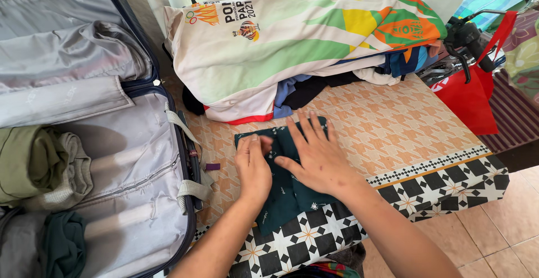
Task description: The person folds a green shirt, places it inside a suitcase, and then spreads out a white shirt with colorful patterns.
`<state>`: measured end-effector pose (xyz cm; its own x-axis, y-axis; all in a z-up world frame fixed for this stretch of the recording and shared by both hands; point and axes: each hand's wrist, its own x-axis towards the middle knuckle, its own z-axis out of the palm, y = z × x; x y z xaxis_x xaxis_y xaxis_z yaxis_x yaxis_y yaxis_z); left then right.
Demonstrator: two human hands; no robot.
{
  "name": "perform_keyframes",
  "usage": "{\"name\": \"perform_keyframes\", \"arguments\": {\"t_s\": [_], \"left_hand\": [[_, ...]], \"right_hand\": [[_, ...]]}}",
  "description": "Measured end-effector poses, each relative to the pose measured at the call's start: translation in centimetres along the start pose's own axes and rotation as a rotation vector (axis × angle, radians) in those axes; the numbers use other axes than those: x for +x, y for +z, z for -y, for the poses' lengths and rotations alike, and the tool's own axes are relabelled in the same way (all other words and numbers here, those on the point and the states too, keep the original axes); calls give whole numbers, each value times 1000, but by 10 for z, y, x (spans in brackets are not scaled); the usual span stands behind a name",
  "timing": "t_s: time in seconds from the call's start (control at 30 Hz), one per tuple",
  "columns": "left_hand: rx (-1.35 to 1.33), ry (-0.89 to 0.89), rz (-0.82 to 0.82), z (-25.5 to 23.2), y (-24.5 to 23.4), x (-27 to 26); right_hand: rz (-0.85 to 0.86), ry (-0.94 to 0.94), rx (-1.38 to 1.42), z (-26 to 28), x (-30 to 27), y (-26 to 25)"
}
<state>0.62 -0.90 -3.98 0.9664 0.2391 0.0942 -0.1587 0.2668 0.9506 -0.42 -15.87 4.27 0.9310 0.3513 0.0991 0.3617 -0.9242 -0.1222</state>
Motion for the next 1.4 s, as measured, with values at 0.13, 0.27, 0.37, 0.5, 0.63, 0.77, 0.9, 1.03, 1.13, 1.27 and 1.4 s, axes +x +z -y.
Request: {"name": "perform_keyframes", "arguments": {"t_s": [0.13,0.27,0.37,0.5,0.63,0.77,0.9,1.03,1.13,1.27,1.4], "left_hand": [[107,-100,-71,-2,2,0],[58,-102,-57,-8,1,0],[-137,-70,36,-12,-1,1],[-108,51,90,-19,-10,5],[-233,-14,114,-18,-11,6],[-228,-84,98,-15,-10,8],[-240,-85,71,-14,-9,9],[-233,-75,96,-13,-10,6],[-279,-81,99,-13,-9,7],[-309,-100,87,-10,-11,8],[-321,-131,63,-6,-10,10]], "right_hand": [[87,25,-72,3,8,12],[9,-6,-45,-4,6,20],[-108,7,-22,-14,0,14],[-131,291,149,-24,-18,-13],[43,506,108,-40,-20,-27],[85,419,370,-62,-17,-19],[90,402,606,-74,-18,-10],[12,323,602,-77,-21,-5],[-5,325,600,-84,-24,-4],[-57,311,584,-103,-31,-15],[-57,379,409,-105,-37,-44]]}}
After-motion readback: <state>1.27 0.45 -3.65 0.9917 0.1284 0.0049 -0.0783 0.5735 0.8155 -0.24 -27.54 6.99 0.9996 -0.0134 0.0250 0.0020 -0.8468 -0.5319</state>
